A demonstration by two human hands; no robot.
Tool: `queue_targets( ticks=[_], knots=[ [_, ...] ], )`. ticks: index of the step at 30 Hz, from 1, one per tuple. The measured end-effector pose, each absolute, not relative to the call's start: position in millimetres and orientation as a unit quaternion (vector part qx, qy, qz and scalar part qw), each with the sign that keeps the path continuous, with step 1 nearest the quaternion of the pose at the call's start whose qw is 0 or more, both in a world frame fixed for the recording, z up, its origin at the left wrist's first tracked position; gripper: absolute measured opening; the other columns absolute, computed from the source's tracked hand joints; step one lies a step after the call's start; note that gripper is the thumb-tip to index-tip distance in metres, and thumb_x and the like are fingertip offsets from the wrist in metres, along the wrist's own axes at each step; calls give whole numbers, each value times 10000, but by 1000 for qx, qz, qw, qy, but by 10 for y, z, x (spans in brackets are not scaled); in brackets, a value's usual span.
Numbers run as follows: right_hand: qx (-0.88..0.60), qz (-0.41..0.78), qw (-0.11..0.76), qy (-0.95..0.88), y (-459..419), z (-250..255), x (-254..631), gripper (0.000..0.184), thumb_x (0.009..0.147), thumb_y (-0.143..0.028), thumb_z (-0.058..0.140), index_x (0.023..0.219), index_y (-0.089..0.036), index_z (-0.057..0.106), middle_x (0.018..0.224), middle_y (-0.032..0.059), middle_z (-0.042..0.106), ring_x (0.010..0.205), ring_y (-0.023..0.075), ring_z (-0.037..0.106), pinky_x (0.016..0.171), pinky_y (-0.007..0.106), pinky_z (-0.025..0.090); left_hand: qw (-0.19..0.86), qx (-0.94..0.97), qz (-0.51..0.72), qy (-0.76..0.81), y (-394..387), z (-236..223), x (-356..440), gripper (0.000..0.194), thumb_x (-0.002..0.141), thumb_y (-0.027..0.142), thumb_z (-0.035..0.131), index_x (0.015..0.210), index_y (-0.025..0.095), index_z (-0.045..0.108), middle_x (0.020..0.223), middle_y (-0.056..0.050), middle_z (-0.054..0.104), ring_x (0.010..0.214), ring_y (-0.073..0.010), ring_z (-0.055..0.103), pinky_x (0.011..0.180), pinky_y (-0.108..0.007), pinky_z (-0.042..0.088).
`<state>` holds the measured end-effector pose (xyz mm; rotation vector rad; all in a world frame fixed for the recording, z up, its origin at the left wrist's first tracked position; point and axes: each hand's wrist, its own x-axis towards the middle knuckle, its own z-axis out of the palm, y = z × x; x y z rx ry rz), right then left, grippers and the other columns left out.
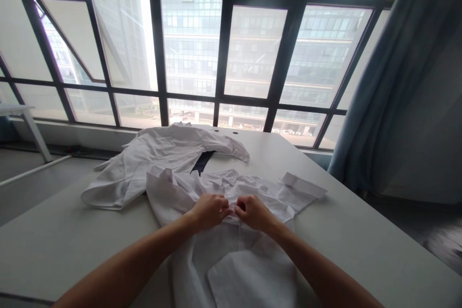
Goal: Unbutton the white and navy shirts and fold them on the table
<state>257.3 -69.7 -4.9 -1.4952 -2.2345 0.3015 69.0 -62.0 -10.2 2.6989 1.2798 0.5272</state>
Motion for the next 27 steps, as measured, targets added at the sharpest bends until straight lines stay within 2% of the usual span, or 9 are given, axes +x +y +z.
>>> queue_targets(
  ticks=[3, 7, 12, 18, 22, 27],
  knots=[
    [-517, 219, 282, -778, -621, -100, 2614, 199, 769, -229, 562, 650, -146, 698, 588, 26, 663, 553, 128, 559, 521, 218, 341, 88, 866, 222, 439, -623, -151, 748, 206, 875, 380, 657, 943, 206, 744, 964, -57, 726, 865, -230, 673, 712, -273, 442],
    [-517, 290, 290, -751, -555, -158, 2660, 177, 754, -235, 577, 662, -141, 695, 549, 7, 633, 523, 120, 549, 497, 203, 353, 103, 863, 237, 434, -616, -177, 805, 167, 888, 281, 614, 847, 193, 750, 877, -46, 726, 809, -201, 669, 685, -251, 429],
    [-519, 252, 268, -771, -570, -134, 2643, 187, 755, -216, 562, 594, -147, 629, 516, -21, 549, 520, 94, 455, 493, 204, 296, 104, 859, 245, 438, -588, -225, 826, 160, 866, 247, 611, 835, 184, 755, 834, -46, 721, 764, -186, 660, 662, -236, 417],
    [-516, 290, 241, -769, -472, -227, 2672, 199, 780, -200, 508, 610, -149, 599, 504, -49, 470, 511, 86, 387, 497, 209, 278, 110, 862, 251, 426, -567, -283, 826, 185, 893, 228, 574, 882, 203, 757, 856, -34, 718, 778, -172, 652, 668, -225, 411],
    [-497, 240, 236, -800, -446, -272, 2697, 203, 779, -200, 522, 601, -145, 603, 538, -38, 519, 553, 95, 420, 522, 217, 277, 112, 867, 255, 413, -571, -295, 809, 197, 910, 241, 561, 861, 195, 745, 847, -29, 703, 761, -161, 640, 659, -226, 403],
    [-514, 185, 251, -799, -464, -287, 2657, 198, 812, -227, 524, 689, -145, 655, 658, 11, 652, 621, 123, 531, 578, 223, 339, 131, 871, 272, 387, -581, -297, 796, 204, 915, 235, 541, 845, 183, 726, 839, -33, 696, 732, -163, 621, 654, -245, 408]
  ],
)
